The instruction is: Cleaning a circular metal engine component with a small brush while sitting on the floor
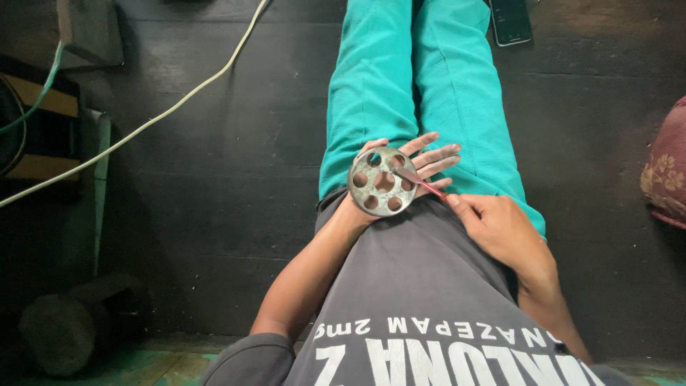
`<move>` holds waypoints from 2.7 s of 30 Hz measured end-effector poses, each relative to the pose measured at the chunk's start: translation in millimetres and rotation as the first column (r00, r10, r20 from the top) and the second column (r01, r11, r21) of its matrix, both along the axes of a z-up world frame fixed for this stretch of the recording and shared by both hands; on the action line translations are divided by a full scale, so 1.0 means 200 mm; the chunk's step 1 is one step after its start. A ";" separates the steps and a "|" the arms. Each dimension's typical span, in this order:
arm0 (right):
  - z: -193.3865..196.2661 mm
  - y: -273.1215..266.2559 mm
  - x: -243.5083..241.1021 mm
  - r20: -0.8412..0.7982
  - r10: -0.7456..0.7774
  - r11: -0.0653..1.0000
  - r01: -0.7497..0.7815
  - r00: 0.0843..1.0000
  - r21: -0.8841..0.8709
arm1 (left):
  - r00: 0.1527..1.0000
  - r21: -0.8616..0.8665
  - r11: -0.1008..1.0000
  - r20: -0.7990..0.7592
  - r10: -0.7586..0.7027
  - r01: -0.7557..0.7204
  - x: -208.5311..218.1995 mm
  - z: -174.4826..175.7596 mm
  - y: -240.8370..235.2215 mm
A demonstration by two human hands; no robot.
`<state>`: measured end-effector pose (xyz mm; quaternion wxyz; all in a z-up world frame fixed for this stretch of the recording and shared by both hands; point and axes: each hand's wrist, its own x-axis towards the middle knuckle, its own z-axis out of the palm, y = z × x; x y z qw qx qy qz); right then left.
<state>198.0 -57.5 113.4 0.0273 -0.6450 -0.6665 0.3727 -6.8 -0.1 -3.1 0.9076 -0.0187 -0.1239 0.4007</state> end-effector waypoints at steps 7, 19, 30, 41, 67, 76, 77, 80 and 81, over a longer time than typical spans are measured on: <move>0.00 0.01 0.01 -0.037 0.008 0.999 -0.009 0.999 -0.034 | 1.000 0.005 1.000 -0.005 -0.015 0.015 -0.01 -0.03 0.01; 0.01 0.02 0.01 -0.023 -0.014 1.000 0.013 1.000 -0.017 | 1.000 -0.011 1.000 0.008 -0.007 0.007 -0.01 -0.06 0.01; 0.08 0.02 -0.12 0.088 -0.115 0.992 0.119 0.989 -0.048 | 0.993 0.050 0.998 0.110 -0.048 0.043 -0.03 -0.06 -0.01; 0.02 0.03 -0.02 0.025 -0.132 0.988 0.133 0.991 -0.072 | 0.983 0.000 0.993 0.147 -0.114 0.115 -0.02 -0.06 0.01; 0.11 0.01 -0.74 -0.497 0.756 0.508 -0.861 0.425 0.035 | 0.957 -0.185 0.951 -0.106 -0.271 0.249 0.10 0.10 0.20; 0.16 0.10 -0.75 -0.529 0.652 0.653 -0.757 0.543 0.028 | 0.961 -0.100 0.958 -0.048 -0.273 0.267 0.13 0.00 0.23; 0.18 0.09 -0.77 -0.524 0.669 0.627 -0.779 0.528 0.016 | 0.963 -0.112 0.960 -0.057 -0.263 0.255 0.12 0.01 0.22; 0.21 0.06 -0.80 -0.524 0.679 0.611 -0.791 0.514 0.017 | 0.964 -0.113 0.960 -0.053 -0.262 0.254 0.11 0.00 0.22; 0.22 0.06 -0.81 -0.527 0.681 0.612 -0.790 0.509 0.027 | 0.965 -0.101 0.962 -0.035 -0.259 0.254 0.11 -0.01 0.22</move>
